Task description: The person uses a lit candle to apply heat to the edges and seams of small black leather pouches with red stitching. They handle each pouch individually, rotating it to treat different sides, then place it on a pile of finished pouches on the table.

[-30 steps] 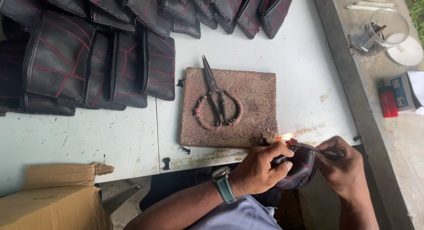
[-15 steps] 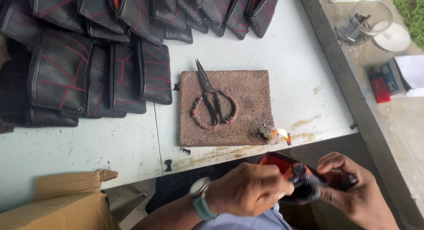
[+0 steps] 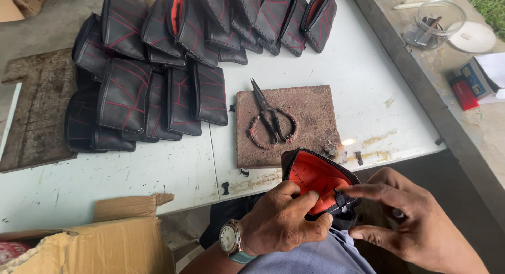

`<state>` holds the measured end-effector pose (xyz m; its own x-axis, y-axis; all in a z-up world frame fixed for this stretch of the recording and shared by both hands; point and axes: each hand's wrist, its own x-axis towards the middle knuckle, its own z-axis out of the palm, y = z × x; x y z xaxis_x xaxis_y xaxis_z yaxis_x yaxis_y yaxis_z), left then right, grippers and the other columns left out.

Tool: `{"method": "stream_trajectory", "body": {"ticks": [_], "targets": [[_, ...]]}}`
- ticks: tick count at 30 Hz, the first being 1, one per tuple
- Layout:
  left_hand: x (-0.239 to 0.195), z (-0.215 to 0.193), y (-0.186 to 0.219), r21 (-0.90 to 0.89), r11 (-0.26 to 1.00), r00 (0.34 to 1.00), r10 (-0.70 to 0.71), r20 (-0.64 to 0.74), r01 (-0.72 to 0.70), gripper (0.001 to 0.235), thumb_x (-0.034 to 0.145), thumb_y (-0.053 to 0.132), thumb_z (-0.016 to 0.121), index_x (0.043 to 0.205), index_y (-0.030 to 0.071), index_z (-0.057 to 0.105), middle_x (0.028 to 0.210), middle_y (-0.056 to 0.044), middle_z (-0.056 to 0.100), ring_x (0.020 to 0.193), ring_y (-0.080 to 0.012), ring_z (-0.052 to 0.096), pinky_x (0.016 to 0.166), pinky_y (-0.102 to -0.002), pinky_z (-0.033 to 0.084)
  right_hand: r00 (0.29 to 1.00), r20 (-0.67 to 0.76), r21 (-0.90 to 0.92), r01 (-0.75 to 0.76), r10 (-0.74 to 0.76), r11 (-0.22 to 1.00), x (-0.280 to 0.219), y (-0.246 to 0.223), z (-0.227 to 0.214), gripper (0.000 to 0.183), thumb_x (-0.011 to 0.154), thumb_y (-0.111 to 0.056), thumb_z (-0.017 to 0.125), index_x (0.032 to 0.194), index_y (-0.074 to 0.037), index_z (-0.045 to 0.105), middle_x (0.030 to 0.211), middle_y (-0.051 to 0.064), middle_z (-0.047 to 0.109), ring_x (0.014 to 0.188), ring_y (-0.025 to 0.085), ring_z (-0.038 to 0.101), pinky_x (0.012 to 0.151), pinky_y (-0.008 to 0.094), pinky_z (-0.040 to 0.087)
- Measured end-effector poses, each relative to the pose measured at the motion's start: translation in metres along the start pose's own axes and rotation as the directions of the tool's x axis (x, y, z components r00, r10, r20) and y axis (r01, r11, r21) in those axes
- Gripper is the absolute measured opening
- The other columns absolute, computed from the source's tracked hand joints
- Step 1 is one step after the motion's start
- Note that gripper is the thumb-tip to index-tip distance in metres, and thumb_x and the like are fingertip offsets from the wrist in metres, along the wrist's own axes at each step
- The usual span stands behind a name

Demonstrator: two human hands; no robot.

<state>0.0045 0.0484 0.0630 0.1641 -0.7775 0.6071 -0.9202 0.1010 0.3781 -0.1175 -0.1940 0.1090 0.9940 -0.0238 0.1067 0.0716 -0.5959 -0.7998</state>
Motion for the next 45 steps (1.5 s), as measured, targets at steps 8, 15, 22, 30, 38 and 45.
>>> {"method": "stream_trajectory", "body": {"ticks": [8,15,22,30,38,45], "targets": [[-0.008,0.005,-0.004,0.053,0.998,1.0,0.02,0.012,-0.02,0.015,0.11,0.022,0.057,0.125,0.02,0.059,0.082,-0.005,0.054,0.068,-0.0181,0.049,0.067,-0.032,0.044,0.987,0.062,-0.072,-0.141,0.146,0.987,0.004,0.002,0.003,0.067,0.058,-0.033,0.094,0.122,-0.018,0.079,0.091,-0.001,0.059,0.077,0.015,0.052,0.062,0.031,0.048],[-0.01,0.011,-0.004,0.05,0.998,0.998,0.022,0.061,-0.025,0.015,0.11,0.024,0.056,0.124,0.019,0.058,0.083,-0.008,0.055,0.066,-0.017,0.048,0.065,-0.032,0.044,0.991,0.123,0.044,0.057,-0.062,0.997,0.014,0.008,0.004,0.054,0.069,-0.033,0.092,0.118,-0.016,0.078,0.094,-0.003,0.065,0.079,0.012,0.057,0.062,0.028,0.048],[-0.006,0.014,-0.004,0.021,1.0,0.999,-0.017,0.027,0.016,0.009,0.111,0.019,0.063,0.118,0.017,0.057,0.078,-0.002,0.049,0.066,-0.0149,0.051,0.063,-0.032,0.044,0.998,-0.057,0.016,0.032,-0.031,0.999,0.001,0.02,0.011,0.046,0.074,-0.028,0.093,0.118,-0.017,0.082,0.092,-0.006,0.064,0.073,0.008,0.059,0.056,0.023,0.047],[0.003,0.035,-0.015,-0.216,0.966,0.99,-0.143,0.011,0.142,0.019,0.097,0.002,0.069,0.114,0.007,0.059,0.074,-0.004,0.046,0.06,-0.0188,0.052,0.053,-0.035,0.043,0.985,-0.054,0.1,-0.161,0.166,0.982,-0.002,0.044,-0.002,0.05,0.065,-0.021,0.092,0.11,-0.008,0.076,0.104,0.0,0.069,0.068,0.01,0.052,0.055,0.027,0.044],[0.027,0.083,-0.039,-0.476,0.813,0.909,-0.412,-0.063,0.336,0.019,0.097,-0.001,0.063,0.114,0.004,0.057,0.082,-0.01,0.06,0.07,-0.0254,0.064,0.061,-0.039,0.05,0.826,0.026,0.268,-0.548,0.562,0.793,0.016,0.099,0.0,0.048,0.067,-0.017,0.087,0.11,-0.005,0.069,0.079,0.007,0.076,0.065,0.009,0.065,0.055,0.026,0.048],[0.05,0.089,-0.053,-0.568,0.699,0.846,-0.534,-0.009,0.435,0.014,0.099,-0.002,0.058,0.112,0.003,0.053,0.076,-0.012,0.062,0.066,-0.0242,0.066,0.062,-0.039,0.05,0.805,0.037,0.348,-0.566,0.592,0.748,0.026,0.122,-0.011,0.05,0.072,-0.021,0.085,0.114,-0.001,0.066,0.076,0.009,0.076,0.068,0.01,0.066,0.06,0.025,0.049]]}}
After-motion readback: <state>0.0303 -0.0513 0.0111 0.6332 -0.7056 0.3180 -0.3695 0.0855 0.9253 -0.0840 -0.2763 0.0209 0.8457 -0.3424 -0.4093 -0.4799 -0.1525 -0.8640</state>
